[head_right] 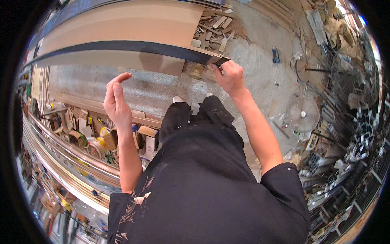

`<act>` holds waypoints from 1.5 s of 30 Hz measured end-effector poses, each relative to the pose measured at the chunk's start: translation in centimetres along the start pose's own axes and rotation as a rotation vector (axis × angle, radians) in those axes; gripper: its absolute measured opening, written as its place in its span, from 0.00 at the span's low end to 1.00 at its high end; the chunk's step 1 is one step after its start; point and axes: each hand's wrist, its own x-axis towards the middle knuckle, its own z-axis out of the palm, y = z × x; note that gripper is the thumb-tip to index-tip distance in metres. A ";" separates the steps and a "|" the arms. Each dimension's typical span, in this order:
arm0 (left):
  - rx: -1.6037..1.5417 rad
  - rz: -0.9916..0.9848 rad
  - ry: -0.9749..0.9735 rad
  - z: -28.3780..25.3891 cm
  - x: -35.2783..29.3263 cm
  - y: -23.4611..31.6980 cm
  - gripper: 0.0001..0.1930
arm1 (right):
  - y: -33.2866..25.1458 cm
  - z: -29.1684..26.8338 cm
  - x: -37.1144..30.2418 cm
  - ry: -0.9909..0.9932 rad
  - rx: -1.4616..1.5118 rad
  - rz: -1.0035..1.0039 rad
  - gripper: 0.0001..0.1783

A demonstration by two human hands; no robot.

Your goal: The person handles wooden boards and dark strips in a workshop, aligning and fitting the strips to the edges of the boards. They use scissors to trim a strip and repeatedly test the fit by placing the strip against the board edge. The person moves between the workbench and the floor, picking up and setting down materials.

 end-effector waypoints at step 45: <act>-0.455 -0.749 0.357 22.2 -31.7 -7.5 0.12 | 0.9 -0.1 2.5 -0.333 0.050 0.055 0.13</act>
